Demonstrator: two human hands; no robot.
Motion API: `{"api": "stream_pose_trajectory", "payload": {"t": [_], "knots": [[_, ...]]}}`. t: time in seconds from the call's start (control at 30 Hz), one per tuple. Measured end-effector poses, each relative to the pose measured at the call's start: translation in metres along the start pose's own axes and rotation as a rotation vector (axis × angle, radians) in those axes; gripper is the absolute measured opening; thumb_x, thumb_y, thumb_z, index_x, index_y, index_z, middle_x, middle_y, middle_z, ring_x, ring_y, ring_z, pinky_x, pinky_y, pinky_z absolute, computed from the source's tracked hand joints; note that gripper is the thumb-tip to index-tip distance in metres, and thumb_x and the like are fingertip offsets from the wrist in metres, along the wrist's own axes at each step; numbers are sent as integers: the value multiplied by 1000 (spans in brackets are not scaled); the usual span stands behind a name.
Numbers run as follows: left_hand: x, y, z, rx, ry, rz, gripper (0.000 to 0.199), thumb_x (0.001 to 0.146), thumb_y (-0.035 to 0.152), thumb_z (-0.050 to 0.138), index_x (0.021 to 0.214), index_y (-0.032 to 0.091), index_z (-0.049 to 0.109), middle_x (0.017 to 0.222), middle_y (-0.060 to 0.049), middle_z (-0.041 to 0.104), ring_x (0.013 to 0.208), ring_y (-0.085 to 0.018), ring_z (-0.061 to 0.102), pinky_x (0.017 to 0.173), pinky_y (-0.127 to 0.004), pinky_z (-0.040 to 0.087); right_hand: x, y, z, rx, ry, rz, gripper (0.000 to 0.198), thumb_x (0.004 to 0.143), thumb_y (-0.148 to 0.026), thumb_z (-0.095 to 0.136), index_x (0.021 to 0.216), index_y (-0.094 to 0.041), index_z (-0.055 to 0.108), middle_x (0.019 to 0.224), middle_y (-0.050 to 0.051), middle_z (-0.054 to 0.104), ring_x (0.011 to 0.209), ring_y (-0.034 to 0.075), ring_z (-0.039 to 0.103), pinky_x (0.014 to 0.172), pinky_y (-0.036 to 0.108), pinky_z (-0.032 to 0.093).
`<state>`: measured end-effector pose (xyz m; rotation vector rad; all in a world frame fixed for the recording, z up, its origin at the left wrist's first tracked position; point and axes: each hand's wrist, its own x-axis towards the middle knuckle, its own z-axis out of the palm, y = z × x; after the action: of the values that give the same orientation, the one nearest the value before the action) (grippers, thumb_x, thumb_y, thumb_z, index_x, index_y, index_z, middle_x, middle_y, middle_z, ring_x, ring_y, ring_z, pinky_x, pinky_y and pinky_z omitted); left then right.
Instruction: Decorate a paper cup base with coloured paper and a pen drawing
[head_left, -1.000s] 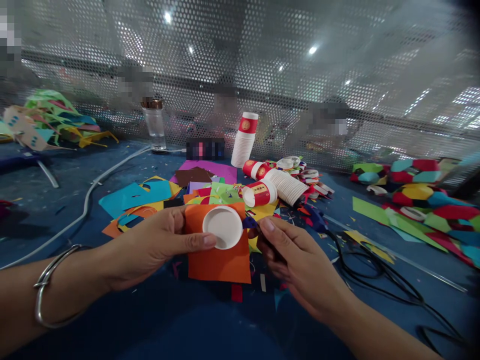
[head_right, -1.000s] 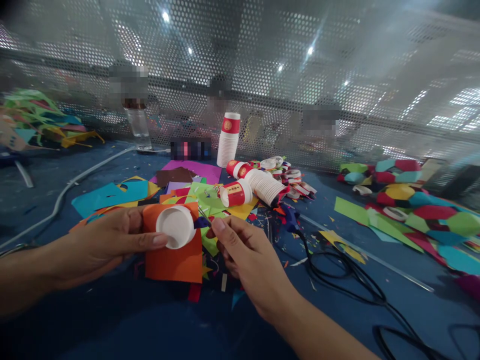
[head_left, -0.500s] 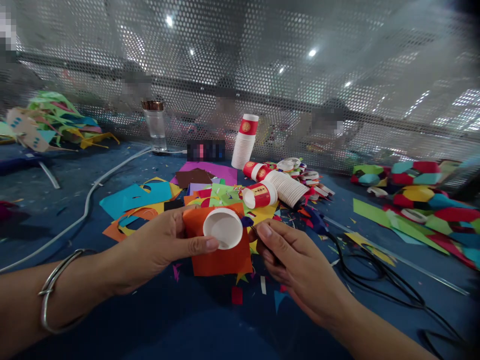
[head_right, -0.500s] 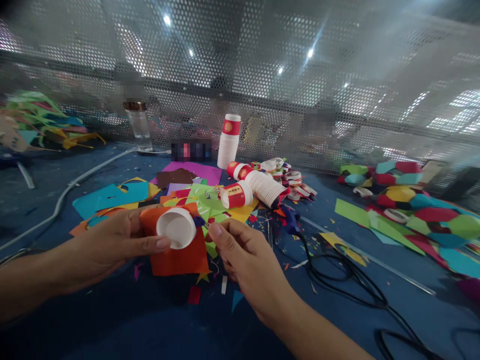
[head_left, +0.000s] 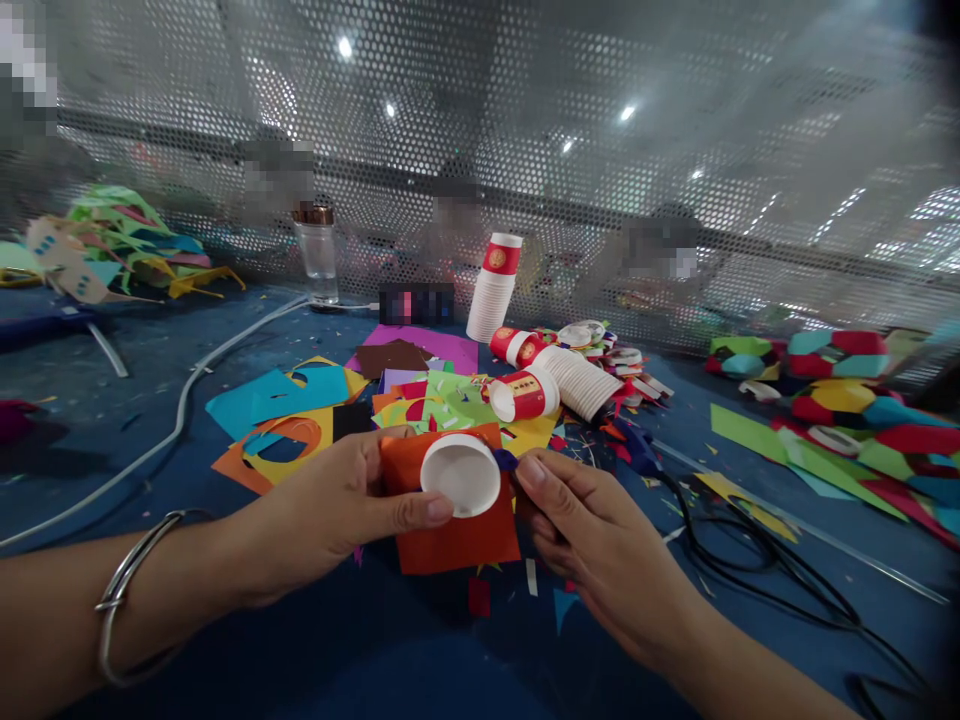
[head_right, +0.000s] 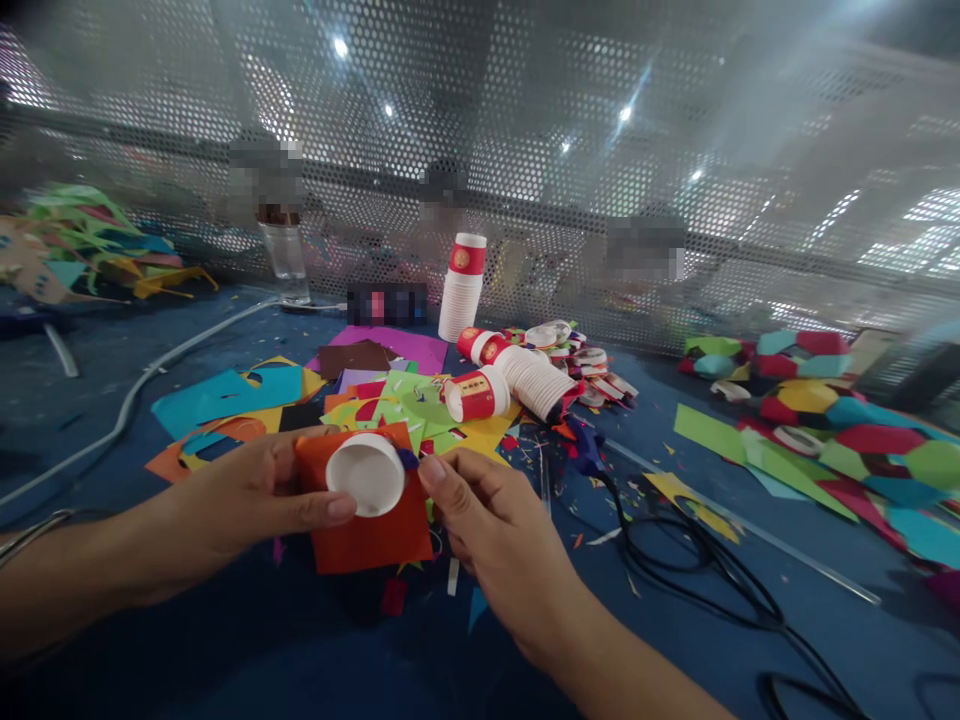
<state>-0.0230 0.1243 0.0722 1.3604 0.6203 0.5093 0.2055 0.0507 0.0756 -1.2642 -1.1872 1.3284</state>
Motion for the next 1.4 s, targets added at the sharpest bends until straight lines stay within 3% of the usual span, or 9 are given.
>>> {"api": "stream_pose_trajectory", "payload": {"t": [0.47,0.67,1.1,1.4], "knots": [[-1,2,8,-155,-44,-43,46,89,35,84,132,25,73,126,-6,79,123,-25,69,107,-36,51,1,4,0,-39,8,-12,53,96,-69,63,75,-22,49,60,-10,30,52,8,20,44,24,15],[-1,4,12,-204,-47,-19,47,89,31,84,133,26,73,131,-5,77,115,-22,72,104,-32,52,1,5,-1,-43,7,-22,52,97,-67,63,76,-22,48,62,-11,26,53,8,17,45,26,14],[-2,-1,1,-81,-55,-37,41,92,33,80,133,29,72,127,-2,78,123,-23,69,112,-38,49,-2,-1,-4,-181,-35,-56,51,101,-64,58,73,-23,46,63,-10,23,53,9,15,43,26,13],[-3,3,-1,-7,-12,-41,43,87,34,84,128,27,74,123,-3,79,117,-25,71,101,-34,53,-1,-3,-5,-195,-37,-55,53,101,-65,57,72,-23,46,64,-9,26,53,9,16,43,27,13]]}}
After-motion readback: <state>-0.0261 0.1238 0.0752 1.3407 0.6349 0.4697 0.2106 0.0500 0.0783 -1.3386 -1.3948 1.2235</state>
